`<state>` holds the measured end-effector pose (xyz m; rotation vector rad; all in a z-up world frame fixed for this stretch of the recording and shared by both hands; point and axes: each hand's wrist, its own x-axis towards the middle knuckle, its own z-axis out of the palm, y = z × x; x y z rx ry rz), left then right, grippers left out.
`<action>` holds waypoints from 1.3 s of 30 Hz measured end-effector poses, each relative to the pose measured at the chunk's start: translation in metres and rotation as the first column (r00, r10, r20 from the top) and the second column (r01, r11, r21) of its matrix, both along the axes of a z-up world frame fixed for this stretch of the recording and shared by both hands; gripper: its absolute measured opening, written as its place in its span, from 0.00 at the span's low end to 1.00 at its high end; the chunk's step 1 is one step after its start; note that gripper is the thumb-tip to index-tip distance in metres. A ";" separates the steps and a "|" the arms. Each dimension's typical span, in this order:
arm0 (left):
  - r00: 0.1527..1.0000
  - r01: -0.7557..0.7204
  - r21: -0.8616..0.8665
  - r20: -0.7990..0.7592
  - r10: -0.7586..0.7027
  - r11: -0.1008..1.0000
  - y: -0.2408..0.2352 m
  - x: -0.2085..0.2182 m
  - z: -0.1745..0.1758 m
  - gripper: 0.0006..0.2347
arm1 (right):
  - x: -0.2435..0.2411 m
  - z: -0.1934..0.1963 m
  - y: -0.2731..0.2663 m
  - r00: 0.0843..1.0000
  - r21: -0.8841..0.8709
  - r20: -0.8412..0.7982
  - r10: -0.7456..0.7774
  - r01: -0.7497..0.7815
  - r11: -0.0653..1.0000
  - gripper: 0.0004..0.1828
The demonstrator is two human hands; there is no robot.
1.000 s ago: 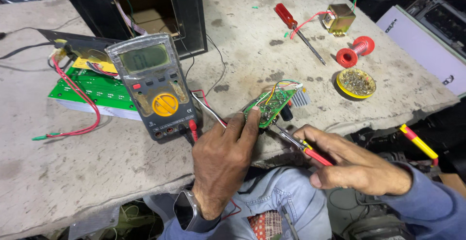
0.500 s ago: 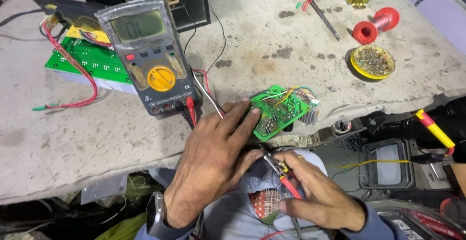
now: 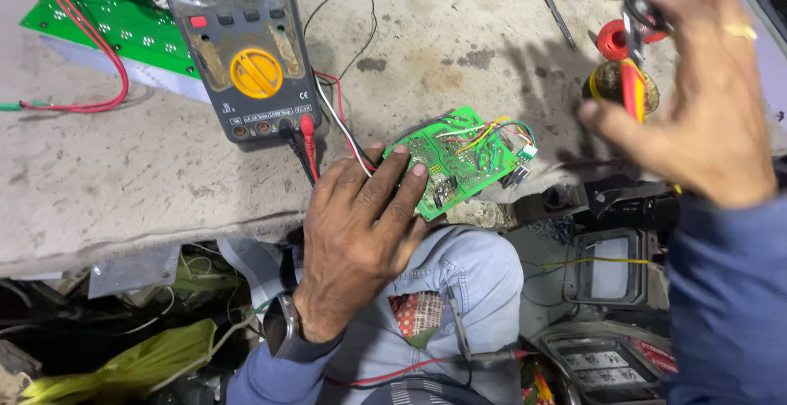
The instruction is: The person tests a green circuit board with a multimeter, then uses a soldering iron to reflow solder on several joints. They also use wire cutters to trim leads on a yellow component and continue soldering the board.
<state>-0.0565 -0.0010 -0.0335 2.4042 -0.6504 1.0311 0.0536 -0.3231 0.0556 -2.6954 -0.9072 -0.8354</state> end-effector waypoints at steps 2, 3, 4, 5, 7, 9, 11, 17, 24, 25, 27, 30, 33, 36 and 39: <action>0.999 0.008 -0.073 0.031 -0.005 0.997 -0.003 -0.001 -0.003 0.24 | 0.047 -0.002 0.013 1.000 -0.101 0.016 -0.009 0.010 0.995 0.36; 0.999 0.011 -0.105 0.053 -0.005 0.994 -0.004 -0.001 -0.002 0.25 | 0.067 -0.002 0.024 1.000 -0.132 0.017 -0.010 0.012 0.991 0.33; 0.998 -0.006 -0.128 0.064 0.014 0.992 -0.007 0.000 -0.001 0.25 | 0.080 -0.002 0.036 1.000 -0.166 0.001 -0.024 0.023 0.986 0.31; 0.997 -0.023 -0.153 0.064 0.033 0.988 -0.011 -0.001 -0.001 0.25 | 0.084 -0.001 0.043 0.999 -0.202 -0.025 -0.040 0.034 0.979 0.28; 0.994 -0.048 -0.165 0.084 0.062 0.985 -0.013 -0.001 -0.004 0.23 | 0.079 0.006 0.054 0.994 -0.245 0.083 0.064 -0.042 0.969 0.25; 0.989 -0.069 -0.141 0.120 0.086 0.988 -0.014 0.001 -0.007 0.21 | 0.060 0.017 0.056 0.989 -0.182 0.053 0.141 -0.129 0.975 0.24; 0.986 -0.077 -0.132 0.139 0.095 0.988 -0.013 0.003 -0.011 0.19 | 0.037 0.026 0.055 0.973 0.012 -0.103 0.205 -0.205 0.979 0.25; 0.976 -0.077 -0.134 0.193 0.102 0.988 -0.014 0.007 -0.018 0.18 | -0.016 0.022 0.069 0.923 0.000 -0.232 0.307 -0.316 0.949 0.25; 0.977 -0.081 -0.164 0.181 0.110 0.983 -0.016 0.006 -0.019 0.20 | -0.037 0.008 0.077 0.902 0.049 -0.252 0.352 -0.351 0.935 0.31; 0.977 -0.085 -0.167 0.179 0.115 0.982 -0.017 0.005 -0.020 0.20 | -0.038 0.006 0.076 0.897 0.037 -0.269 0.351 -0.355 0.934 0.34; 0.976 -0.094 -0.173 0.176 0.125 0.980 -0.018 0.004 -0.020 0.21 | -0.037 0.003 0.076 0.889 0.007 -0.295 0.349 -0.363 0.932 0.43; 0.976 -0.101 -0.173 0.173 0.131 0.980 -0.019 0.004 -0.020 0.20 | -0.032 0.005 0.079 0.878 -0.031 -0.335 0.343 -0.375 0.927 0.55; 0.976 -0.094 -0.156 0.178 0.122 0.983 -0.018 0.004 -0.022 0.19 | -0.022 0.012 0.085 0.835 -0.043 -0.414 0.362 -0.416 0.909 0.61; 0.979 -0.059 -0.134 0.186 0.084 0.989 -0.015 0.004 -0.025 0.19 | -0.007 0.019 0.092 0.767 -0.063 -0.503 0.398 -0.492 0.868 0.63; 0.973 0.012 -0.106 0.231 0.013 0.994 -0.009 0.004 -0.029 0.16 | -0.003 0.021 0.097 0.751 -0.100 -0.554 0.358 -0.487 0.867 0.62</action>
